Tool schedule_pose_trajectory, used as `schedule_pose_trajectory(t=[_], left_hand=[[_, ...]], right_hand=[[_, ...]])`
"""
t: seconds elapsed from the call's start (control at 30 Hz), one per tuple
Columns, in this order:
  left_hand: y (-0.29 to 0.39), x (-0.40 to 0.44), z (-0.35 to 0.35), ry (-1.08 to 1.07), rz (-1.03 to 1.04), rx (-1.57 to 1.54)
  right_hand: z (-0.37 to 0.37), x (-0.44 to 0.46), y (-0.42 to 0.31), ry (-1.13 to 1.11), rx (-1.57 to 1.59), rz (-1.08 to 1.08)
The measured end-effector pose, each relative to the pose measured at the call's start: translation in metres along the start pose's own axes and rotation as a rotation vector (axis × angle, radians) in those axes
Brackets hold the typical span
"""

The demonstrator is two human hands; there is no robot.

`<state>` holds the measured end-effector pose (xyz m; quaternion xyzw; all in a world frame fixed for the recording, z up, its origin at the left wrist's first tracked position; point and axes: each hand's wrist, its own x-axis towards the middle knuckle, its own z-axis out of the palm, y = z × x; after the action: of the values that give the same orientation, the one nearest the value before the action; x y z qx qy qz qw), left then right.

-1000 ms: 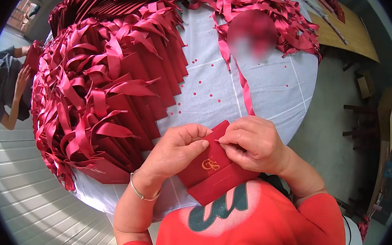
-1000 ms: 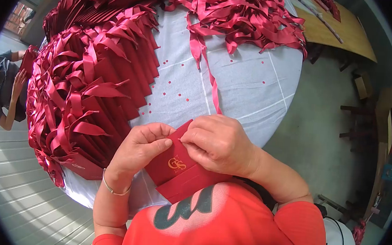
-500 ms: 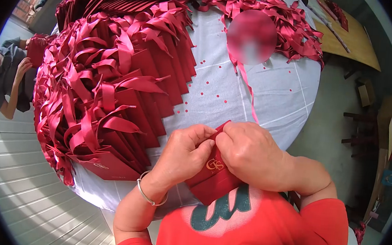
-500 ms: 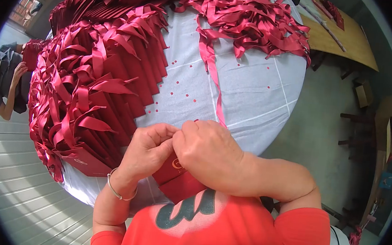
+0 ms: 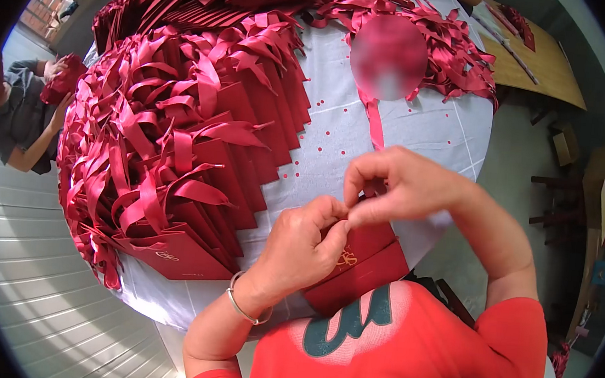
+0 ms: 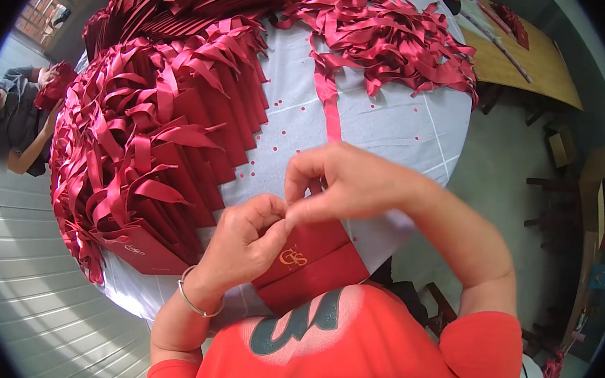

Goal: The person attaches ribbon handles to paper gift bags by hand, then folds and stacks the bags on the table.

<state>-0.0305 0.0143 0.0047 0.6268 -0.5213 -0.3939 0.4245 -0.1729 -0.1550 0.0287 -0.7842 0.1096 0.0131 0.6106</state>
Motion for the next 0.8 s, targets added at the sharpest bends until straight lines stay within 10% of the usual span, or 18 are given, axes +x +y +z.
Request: schedule_pose_trajectory(t=[0.23, 0.4, 0.8], left_hand=[[0.011, -0.002, 0.014, 0.183, 0.244, 0.261], [0.01, -0.004, 0.018, 0.285, 0.335, 0.376], [0.001, 0.005, 0.012, 0.154, 0.06, 0.244]], right_hand=[[-0.019, 0.053, -0.013, -0.614, -0.339, 0.096], [-0.015, 0.061, 0.001, -0.672, 0.118, 0.387], [-0.023, 0.067, 0.037, 0.375, -0.078, -0.01]])
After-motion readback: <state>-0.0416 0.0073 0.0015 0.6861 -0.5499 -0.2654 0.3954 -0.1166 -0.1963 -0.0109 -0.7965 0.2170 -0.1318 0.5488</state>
